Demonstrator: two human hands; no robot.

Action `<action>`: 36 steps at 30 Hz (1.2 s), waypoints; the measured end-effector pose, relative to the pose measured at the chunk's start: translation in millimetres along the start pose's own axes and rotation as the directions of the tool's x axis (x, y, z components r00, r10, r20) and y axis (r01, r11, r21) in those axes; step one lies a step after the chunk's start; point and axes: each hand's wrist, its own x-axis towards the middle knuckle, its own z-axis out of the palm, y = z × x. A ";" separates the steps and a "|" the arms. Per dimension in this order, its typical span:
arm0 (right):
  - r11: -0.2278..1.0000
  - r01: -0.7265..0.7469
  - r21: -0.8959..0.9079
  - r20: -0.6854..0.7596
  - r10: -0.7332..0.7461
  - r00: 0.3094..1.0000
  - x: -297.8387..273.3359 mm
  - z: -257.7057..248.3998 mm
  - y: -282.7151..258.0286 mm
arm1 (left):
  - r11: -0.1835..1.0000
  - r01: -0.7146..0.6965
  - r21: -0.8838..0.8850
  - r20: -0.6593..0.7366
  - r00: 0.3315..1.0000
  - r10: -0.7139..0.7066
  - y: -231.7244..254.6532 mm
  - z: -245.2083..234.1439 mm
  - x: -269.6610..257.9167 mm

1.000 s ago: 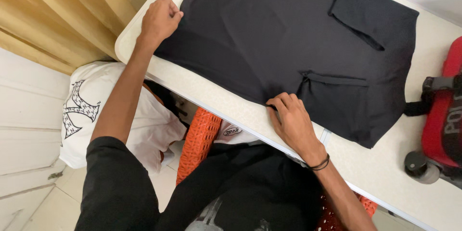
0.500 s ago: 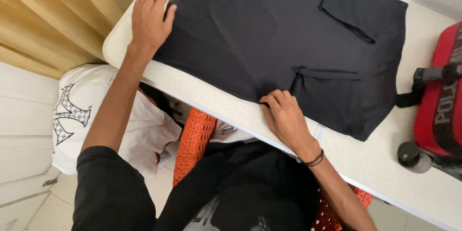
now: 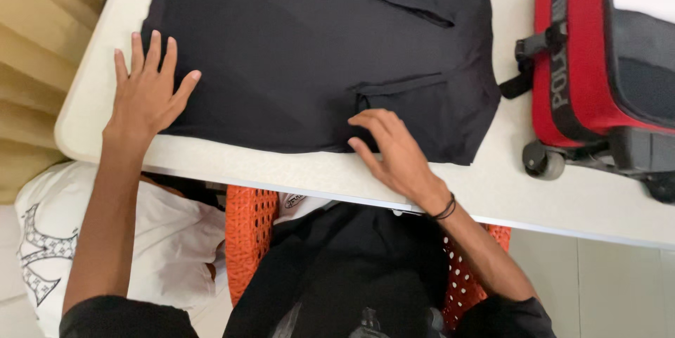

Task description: The person smooths a black shirt on a white table, folds the sides inward, and rolls it into a compact rectangular shape.

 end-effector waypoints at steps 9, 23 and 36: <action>0.886 -0.302 -0.353 0.024 0.331 0.943 -55.6 -36.3 90.7 | 0.975 -0.083 -0.204 0.125 0.986 0.110 58.3 -4.4 -19.5; 0.894 -0.252 -0.370 0.105 0.309 0.945 -76.8 -58.4 83.9 | 0.986 -0.040 -0.162 0.124 0.990 0.061 25.3 -20.6 -71.5; 0.928 -0.046 -0.370 -0.004 0.048 0.999 -113.5 -81.5 62.2 | 0.978 -0.022 -0.205 -0.065 0.998 0.009 -13.7 -55.9 -126.5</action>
